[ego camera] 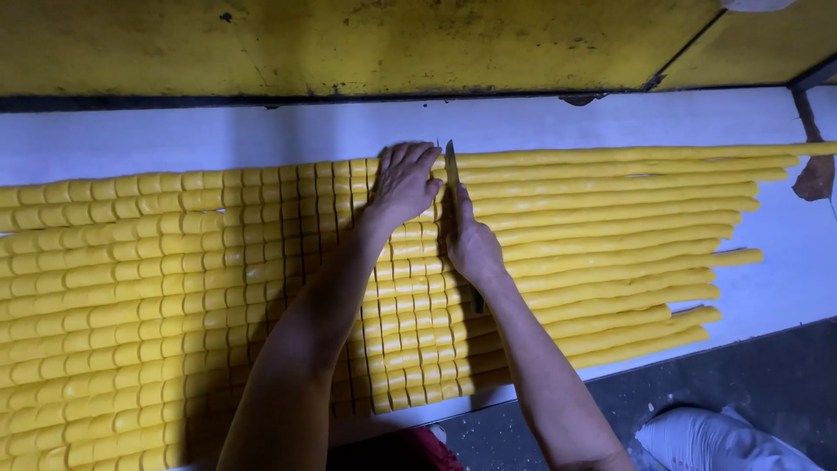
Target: Cutting long strips of yellow dough into small uniform pieces using a large knife on a flat surface.
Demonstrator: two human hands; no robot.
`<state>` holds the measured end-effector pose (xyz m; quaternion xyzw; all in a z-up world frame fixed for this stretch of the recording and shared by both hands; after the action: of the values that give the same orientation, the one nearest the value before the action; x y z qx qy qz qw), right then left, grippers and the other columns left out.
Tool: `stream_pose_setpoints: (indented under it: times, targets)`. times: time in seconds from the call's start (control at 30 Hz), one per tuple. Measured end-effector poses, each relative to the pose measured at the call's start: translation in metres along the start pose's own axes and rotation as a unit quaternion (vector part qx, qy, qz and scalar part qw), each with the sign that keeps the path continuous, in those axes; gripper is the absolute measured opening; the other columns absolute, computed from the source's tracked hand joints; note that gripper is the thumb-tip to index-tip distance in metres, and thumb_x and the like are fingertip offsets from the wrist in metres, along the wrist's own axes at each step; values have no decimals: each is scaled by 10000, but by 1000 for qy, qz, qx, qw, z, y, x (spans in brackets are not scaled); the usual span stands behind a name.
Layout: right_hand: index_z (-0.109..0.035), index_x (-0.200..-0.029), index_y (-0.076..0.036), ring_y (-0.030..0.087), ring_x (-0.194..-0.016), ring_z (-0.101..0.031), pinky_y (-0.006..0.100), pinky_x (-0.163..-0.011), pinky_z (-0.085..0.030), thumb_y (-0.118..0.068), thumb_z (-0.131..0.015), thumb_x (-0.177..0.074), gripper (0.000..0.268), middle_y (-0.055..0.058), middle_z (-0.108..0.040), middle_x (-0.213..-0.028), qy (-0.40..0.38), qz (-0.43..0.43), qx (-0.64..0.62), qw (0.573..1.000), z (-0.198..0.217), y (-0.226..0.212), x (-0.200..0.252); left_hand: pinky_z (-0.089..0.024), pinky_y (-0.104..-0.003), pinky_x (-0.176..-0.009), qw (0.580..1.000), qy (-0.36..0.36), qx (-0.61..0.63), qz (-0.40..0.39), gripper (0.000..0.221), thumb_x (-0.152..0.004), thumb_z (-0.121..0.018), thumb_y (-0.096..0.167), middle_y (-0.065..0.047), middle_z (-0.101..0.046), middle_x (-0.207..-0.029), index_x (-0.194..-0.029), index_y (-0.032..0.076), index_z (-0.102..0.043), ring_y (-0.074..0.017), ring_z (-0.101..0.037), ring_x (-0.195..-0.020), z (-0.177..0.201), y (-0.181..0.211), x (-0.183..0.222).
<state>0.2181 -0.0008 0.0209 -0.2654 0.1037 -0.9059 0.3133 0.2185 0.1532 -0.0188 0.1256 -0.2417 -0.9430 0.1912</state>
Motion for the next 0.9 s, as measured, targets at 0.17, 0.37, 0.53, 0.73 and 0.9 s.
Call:
stream_pose_setpoints:
  times: [0.17, 0.37, 0.53, 0.73, 0.9]
  targets:
    - [-140, -1623, -240, 524, -1073, -676, 615, -912, -547, -212, -542, -935, 797, 329, -693, -1095, -41, -15, 26, 999, 23, -26, -4, -253, -491, -1138, 1000, -23, -11, -16, 519, -924, -628, 395, 12, -573, -1388, -1410, 226, -559, -224, -483, -1335, -10, -1, -2]
    - [-192, -1611, -232, 524, -1108, -660, 610, -917, -546, -189, -539, -902, 790, 332, -675, -1147, -56, 6, 46, 997, 12, -14, -59, -236, -511, -1153, 999, -36, -11, -14, 501, -928, -633, 252, -35, -575, -1351, -1414, 181, -535, -267, -478, -1315, 3, 10, 2]
    - [-155, -1634, -221, 530, -1148, -643, 617, -962, -532, -130, -495, -891, 822, 363, -658, -1183, -132, -40, 74, 988, 8, -11, 41, -219, -507, -1153, 999, -30, -14, -19, 479, -924, -601, 360, -34, -561, -1323, -1369, 196, -536, -246, -468, -1301, -9, 2, -2]
    - [-145, -1644, -166, 539, -1163, -631, 615, -966, -533, -115, -558, -935, 822, 364, -649, -1205, -165, -53, 64, 983, -6, 2, 66, -170, -561, -1170, 1000, 6, -11, -7, 486, -968, -575, 315, -92, -521, -1465, -1430, 166, -552, -319, -350, -1436, 39, 44, 54]
    - [-111, -1645, -165, 533, -1167, -632, 613, -965, -532, -123, -524, -958, 803, 353, -645, -1221, -149, -33, 81, 985, -4, -3, 79, -209, -584, -1194, 998, 3, -43, -36, 410, -937, -604, 253, -97, -511, -1486, -1329, 134, -628, -371, -310, -1471, 20, 79, 113]
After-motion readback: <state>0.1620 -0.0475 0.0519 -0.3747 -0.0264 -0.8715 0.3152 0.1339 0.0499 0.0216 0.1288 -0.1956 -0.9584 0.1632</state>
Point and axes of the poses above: each hand's wrist, its own x-axis away from the middle knuckle, its own z-axis out of the back of the hand, y = z × x, the point moved 10 cm from there along -x, towards the middle knuckle
